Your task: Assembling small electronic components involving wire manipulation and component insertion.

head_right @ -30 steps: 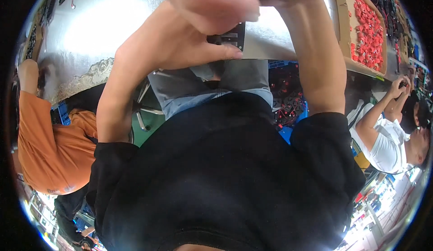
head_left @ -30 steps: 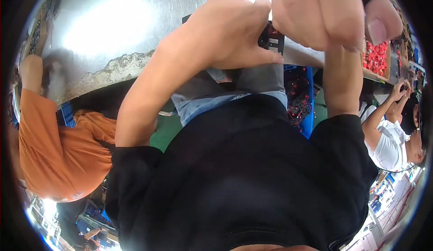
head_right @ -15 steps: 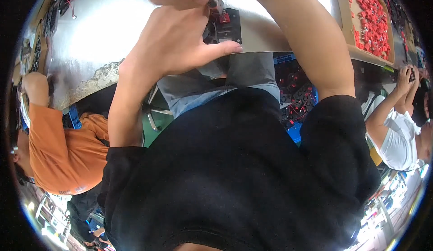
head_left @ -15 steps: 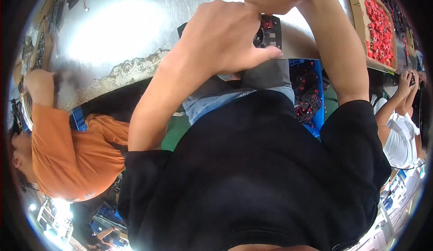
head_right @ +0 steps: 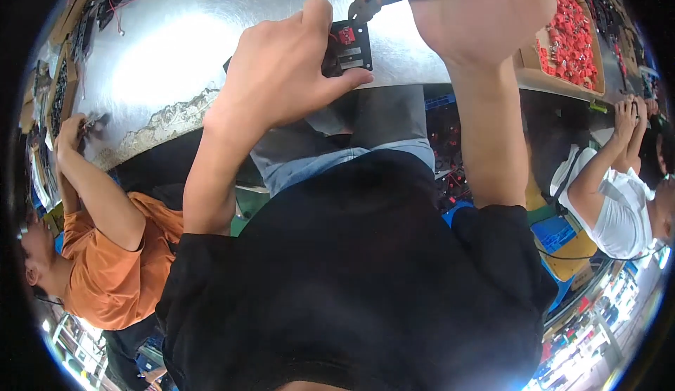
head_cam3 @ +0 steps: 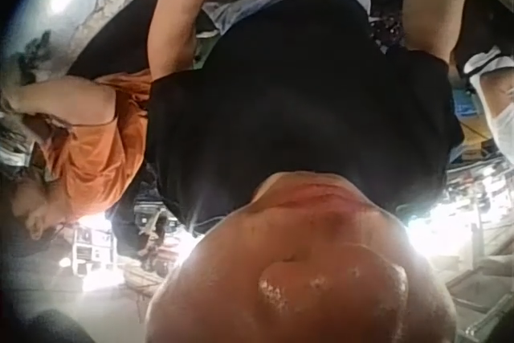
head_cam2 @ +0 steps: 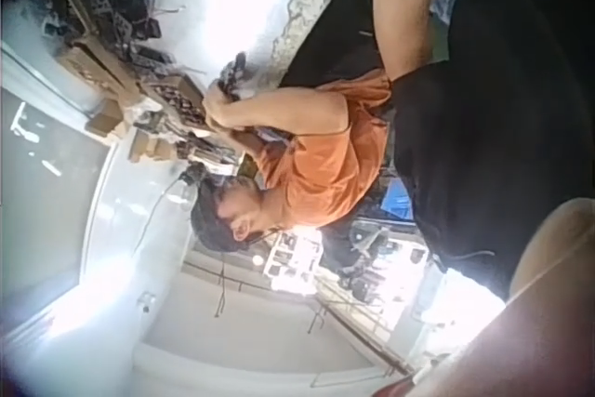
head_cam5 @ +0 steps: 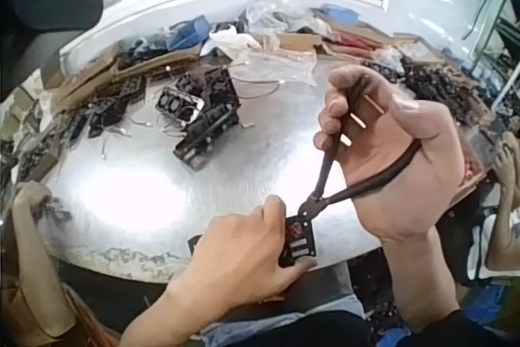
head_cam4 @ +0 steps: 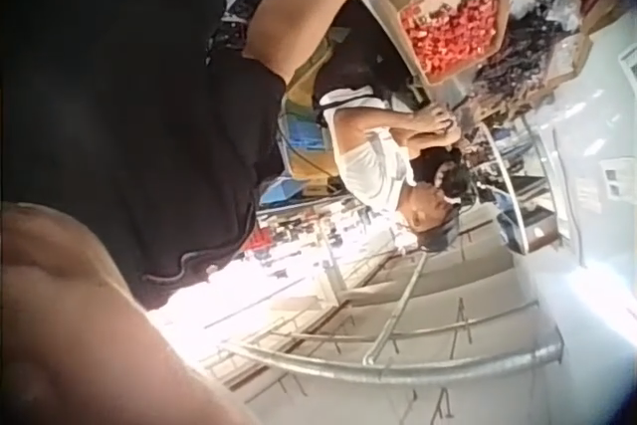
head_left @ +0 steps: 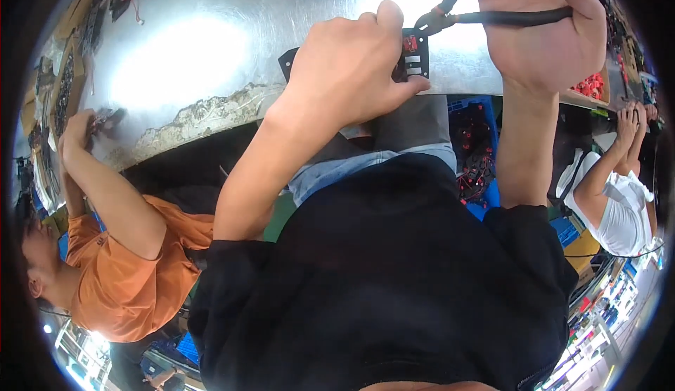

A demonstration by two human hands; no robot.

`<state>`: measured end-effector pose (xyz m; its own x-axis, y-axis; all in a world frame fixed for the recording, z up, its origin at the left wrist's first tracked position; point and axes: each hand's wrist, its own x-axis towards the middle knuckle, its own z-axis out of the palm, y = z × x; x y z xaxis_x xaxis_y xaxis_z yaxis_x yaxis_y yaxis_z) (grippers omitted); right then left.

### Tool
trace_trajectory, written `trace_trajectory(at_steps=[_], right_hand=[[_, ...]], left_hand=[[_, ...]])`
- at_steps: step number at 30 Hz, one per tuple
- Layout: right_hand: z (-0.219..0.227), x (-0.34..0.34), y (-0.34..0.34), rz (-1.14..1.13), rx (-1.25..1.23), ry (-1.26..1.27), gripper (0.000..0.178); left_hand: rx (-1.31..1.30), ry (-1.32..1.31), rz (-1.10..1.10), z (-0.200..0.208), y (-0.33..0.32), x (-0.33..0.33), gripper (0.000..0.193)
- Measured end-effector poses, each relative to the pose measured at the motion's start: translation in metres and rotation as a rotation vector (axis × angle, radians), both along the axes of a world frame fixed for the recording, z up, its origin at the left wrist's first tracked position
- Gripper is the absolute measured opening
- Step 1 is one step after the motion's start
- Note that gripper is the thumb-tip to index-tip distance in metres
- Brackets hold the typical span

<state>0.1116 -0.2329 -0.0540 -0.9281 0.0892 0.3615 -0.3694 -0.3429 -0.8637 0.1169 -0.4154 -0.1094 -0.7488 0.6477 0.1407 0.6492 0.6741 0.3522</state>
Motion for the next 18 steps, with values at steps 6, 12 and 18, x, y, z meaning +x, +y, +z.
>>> trace_trajectory(at_steps=[6, 12, 18], right_hand=[[-0.004, -0.001, -0.008, -0.003, -0.045, -0.053, 0.05], [-0.003, 0.003, -0.015, -0.066, -0.052, -0.036, 0.045], [0.007, 0.035, -0.037, -0.191, 0.114, -0.044, 0.037]], left_hand=[[-0.003, 0.016, 0.008, -0.001, 0.0, 0.001, 0.065], [0.026, 0.009, -0.001, -0.001, 0.0, 0.0, 0.064], [0.042, -0.049, -0.012, 0.0, 0.0, 0.0, 0.06]])
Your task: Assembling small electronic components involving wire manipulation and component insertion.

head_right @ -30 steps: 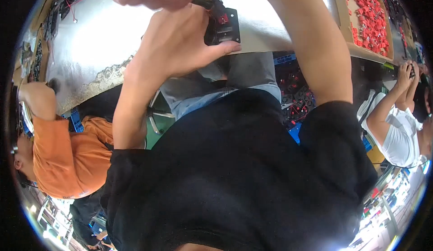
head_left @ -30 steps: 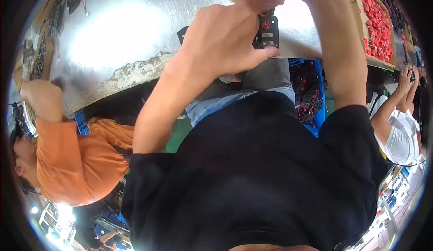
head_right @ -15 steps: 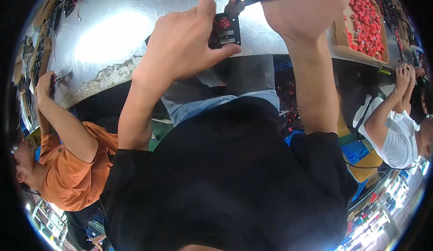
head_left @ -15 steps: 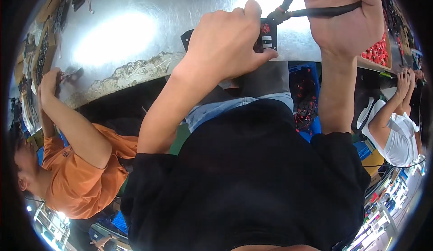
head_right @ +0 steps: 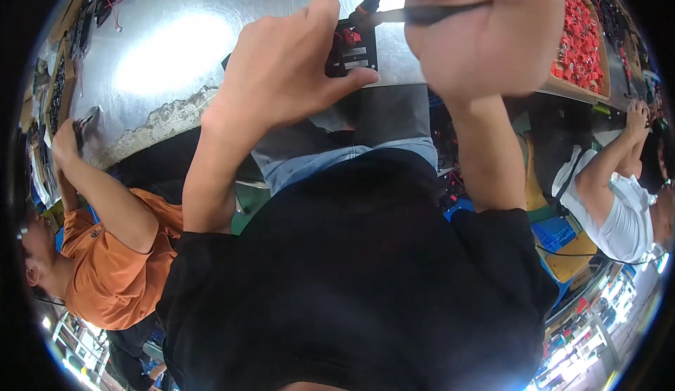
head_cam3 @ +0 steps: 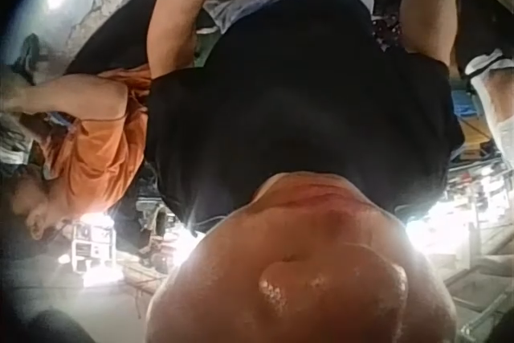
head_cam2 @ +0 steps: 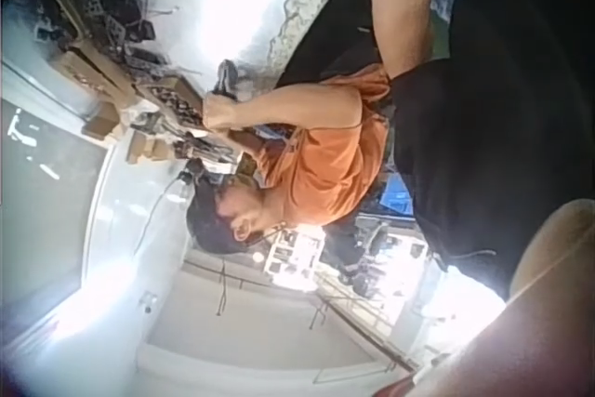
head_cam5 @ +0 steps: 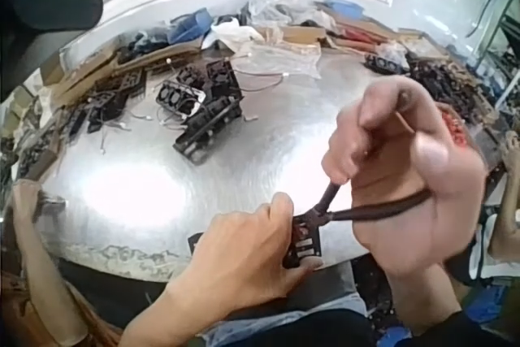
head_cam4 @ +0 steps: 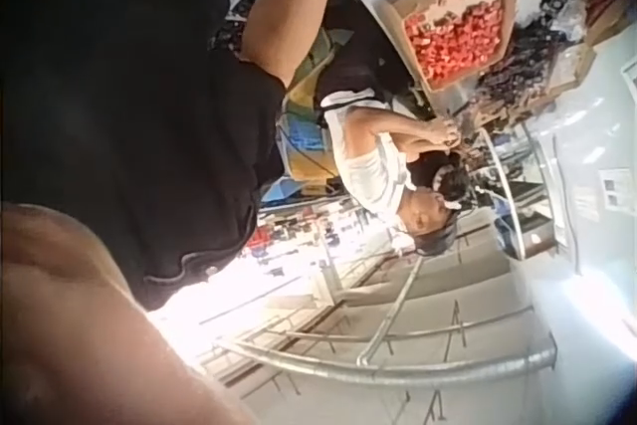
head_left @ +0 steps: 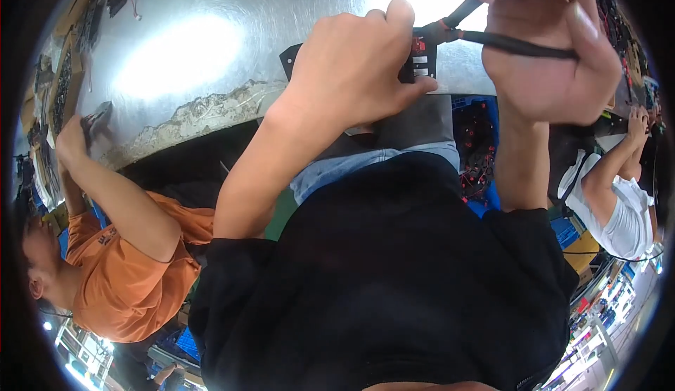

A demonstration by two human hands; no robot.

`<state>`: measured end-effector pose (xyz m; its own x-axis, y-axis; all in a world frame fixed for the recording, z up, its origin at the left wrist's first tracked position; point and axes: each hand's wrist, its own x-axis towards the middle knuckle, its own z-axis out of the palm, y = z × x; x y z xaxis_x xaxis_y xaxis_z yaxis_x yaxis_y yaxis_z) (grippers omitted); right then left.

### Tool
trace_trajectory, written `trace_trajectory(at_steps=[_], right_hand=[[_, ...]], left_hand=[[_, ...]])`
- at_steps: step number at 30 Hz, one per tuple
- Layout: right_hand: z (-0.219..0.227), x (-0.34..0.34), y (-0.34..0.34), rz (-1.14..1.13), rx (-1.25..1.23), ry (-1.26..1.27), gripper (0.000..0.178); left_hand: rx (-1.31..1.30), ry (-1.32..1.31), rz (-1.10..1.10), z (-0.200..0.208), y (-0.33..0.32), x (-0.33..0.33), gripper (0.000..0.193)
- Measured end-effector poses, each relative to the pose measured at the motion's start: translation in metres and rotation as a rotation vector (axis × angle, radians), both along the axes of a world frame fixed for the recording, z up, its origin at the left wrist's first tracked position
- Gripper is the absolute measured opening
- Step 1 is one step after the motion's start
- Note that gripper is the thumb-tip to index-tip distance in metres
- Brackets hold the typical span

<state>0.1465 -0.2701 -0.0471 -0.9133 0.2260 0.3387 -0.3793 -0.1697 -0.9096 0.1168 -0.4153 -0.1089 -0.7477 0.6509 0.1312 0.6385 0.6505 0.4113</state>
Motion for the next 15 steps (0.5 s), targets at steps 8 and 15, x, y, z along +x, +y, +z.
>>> trace_trajectory(at_steps=[8, 15], right_hand=[[-0.007, 0.002, 0.003, 0.044, -0.036, 0.006, 0.039], [-0.008, 0.007, 0.012, 0.075, -0.076, 0.04, 0.042]], left_hand=[[-0.011, -0.019, -0.031, 0.003, -0.002, -0.004, 0.058], [-0.02, 0.051, -0.07, 0.006, 0.0, -0.008, 0.057]])
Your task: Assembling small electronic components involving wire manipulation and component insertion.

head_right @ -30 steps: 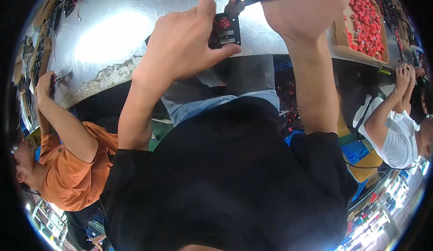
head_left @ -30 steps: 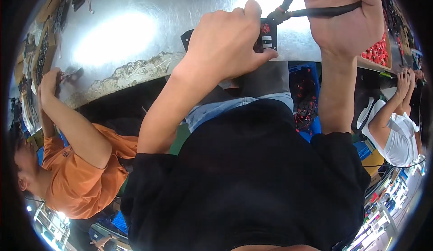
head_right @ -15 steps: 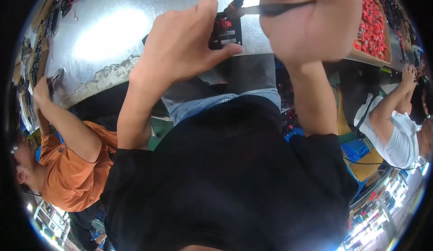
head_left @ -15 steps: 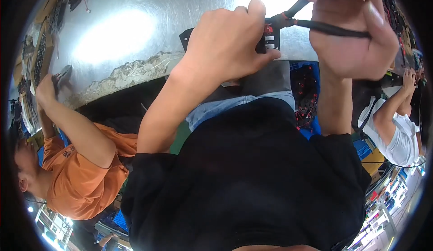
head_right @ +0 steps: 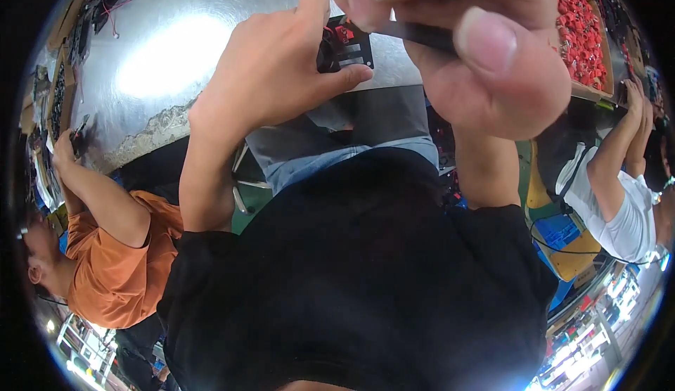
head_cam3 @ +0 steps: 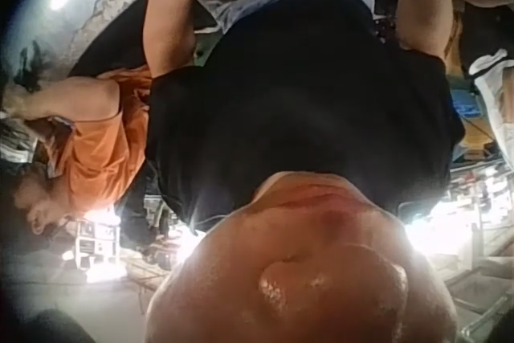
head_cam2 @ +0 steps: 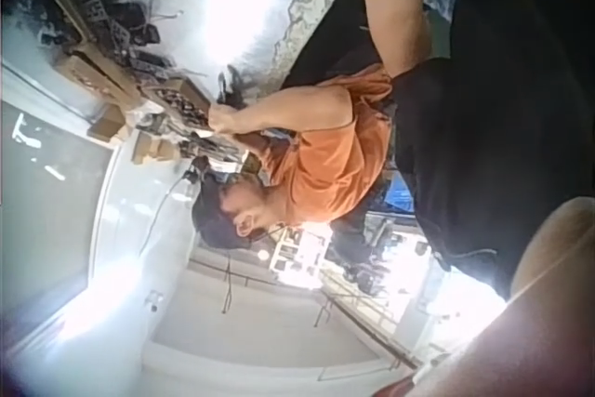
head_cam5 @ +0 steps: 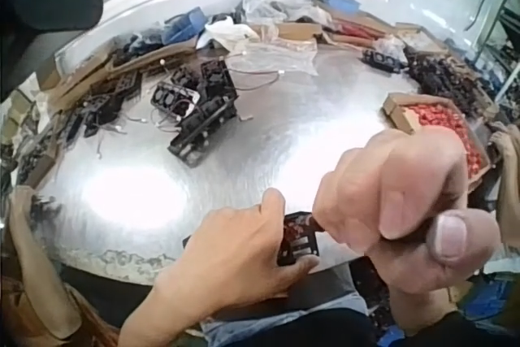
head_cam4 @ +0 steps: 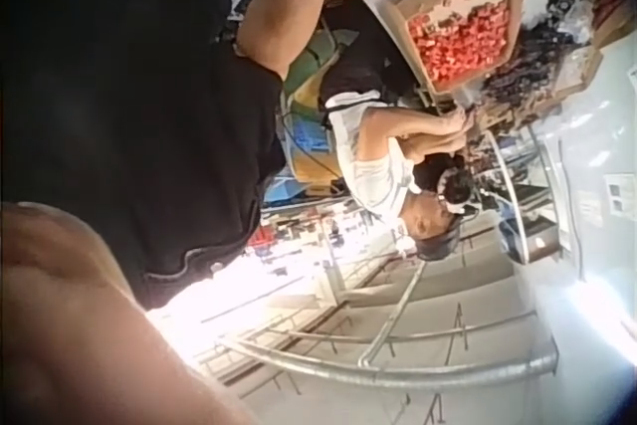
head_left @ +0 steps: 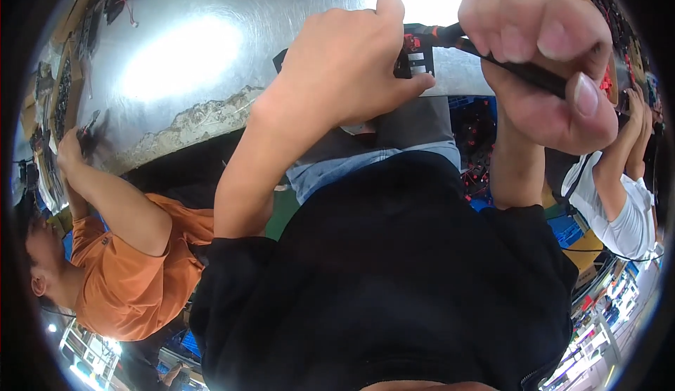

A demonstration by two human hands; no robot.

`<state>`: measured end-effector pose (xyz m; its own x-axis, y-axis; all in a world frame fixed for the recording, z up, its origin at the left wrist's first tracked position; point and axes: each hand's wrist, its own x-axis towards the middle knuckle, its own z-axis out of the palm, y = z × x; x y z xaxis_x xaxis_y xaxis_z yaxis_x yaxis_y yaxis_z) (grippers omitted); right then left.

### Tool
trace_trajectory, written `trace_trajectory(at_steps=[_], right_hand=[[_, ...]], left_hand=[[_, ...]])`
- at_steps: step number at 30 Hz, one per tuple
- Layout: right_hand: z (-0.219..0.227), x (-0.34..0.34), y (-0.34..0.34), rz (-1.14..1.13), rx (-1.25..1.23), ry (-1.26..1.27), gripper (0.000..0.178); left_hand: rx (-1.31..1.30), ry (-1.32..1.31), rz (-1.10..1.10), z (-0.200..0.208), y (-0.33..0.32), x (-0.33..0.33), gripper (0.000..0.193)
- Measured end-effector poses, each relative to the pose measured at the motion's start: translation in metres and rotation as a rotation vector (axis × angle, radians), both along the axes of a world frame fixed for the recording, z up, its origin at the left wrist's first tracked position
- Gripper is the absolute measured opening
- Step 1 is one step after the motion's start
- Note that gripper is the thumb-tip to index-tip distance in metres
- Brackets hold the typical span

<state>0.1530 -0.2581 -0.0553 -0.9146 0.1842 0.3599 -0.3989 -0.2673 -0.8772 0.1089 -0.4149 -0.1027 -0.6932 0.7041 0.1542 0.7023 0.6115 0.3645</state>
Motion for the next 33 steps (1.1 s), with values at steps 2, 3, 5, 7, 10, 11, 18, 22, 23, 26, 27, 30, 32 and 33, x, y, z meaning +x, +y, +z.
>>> trace_trajectory(at_steps=[2, 3, 5, 7, 10, 11, 18, 22, 23, 26, 27, 30, 32, 33], right_hand=[[0.0, 0.002, 0.001, 0.012, -0.012, 0.018, 0.043], [0.0, 0.002, 0.002, 0.019, -0.018, 0.028, 0.043], [-0.005, 0.002, 0.009, -0.02, -0.032, 0.059, 0.047], [-0.013, 0.002, 0.02, -0.098, -0.057, 0.106, 0.054], [-0.023, 0.002, 0.016, -0.1, -0.08, 0.121, 0.058], [-0.023, 0.004, 0.016, -0.101, -0.073, 0.109, 0.058], [-0.028, -0.008, 0.015, -0.106, -0.302, 0.026, 0.057], [-0.037, -0.006, 0.028, 0.044, -0.253, 0.133, 0.057], [-0.039, -0.006, 0.03, 0.118, -0.17, 0.189, 0.057], [-0.035, -0.003, 0.026, 0.039, -0.117, 0.17, 0.057], [-0.03, 0.0, 0.024, -0.007, -0.088, 0.162, 0.057], [-0.023, 0.0, 0.013, -0.098, -0.016, 0.135, 0.058], [-0.022, 0.0, 0.006, -0.154, 0.031, 0.116, 0.058], [-0.022, 0.001, 0.004, -0.153, 0.032, 0.113, 0.058]], left_hand=[[-0.006, -0.089, 0.073, 0.001, 0.001, 0.003, 0.058], [-0.008, -0.082, 0.073, 0.002, 0.0, 0.002, 0.058], [-0.026, -0.133, 0.093, 0.003, 0.001, 0.002, 0.06], [-0.007, -0.124, 0.075, 0.003, 0.003, 0.0, 0.061], [0.006, -0.114, 0.098, -0.001, -0.002, 0.001, 0.063], [0.016, -0.113, 0.095, -0.001, -0.001, 0.001, 0.063], [0.022, -0.114, 0.129, -0.002, 0.002, 0.004, 0.065], [0.014, -0.134, 0.137, 0.0, 0.001, 0.006, 0.064], [0.024, -0.129, 0.135, -0.001, 0.001, 0.005, 0.064], [-0.008, -0.144, 0.135, 0.002, 0.002, 0.005, 0.063], [-0.005, -0.147, 0.122, 0.003, 0.004, 0.005, 0.063], [0.008, -0.111, 0.129, -0.001, 0.003, 0.005, 0.063], [-0.005, -0.112, 0.146, -0.001, 0.001, 0.007, 0.063], [-0.004, -0.115, 0.147, -0.002, 0.001, 0.007, 0.063]])
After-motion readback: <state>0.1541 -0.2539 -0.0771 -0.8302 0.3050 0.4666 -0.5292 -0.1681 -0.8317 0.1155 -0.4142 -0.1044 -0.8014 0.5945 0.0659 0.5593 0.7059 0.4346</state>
